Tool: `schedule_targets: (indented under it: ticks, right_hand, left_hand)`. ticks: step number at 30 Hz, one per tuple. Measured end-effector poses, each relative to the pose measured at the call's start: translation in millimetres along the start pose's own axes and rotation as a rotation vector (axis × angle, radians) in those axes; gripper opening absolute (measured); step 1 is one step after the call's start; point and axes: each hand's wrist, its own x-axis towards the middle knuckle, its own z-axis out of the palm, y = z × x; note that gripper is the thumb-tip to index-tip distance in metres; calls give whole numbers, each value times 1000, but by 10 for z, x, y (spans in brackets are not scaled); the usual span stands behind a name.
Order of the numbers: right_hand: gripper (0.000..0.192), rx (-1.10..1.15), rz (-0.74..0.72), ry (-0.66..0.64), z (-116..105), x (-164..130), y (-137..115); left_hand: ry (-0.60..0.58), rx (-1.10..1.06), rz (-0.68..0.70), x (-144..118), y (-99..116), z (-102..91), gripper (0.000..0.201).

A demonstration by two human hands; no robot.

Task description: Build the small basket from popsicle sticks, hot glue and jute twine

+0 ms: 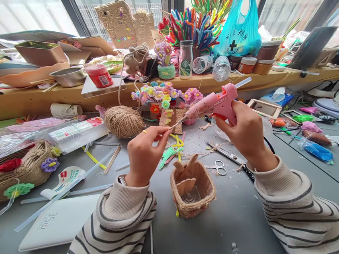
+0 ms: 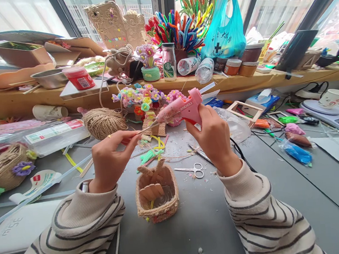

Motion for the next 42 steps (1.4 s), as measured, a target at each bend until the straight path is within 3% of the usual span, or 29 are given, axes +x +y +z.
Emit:
schedule_targets:
  ticks: [42]
  right_hand:
    - [24,-71,12,6,16,16,77]
  left_hand:
    - [24,14,38,7,-17,13,5]
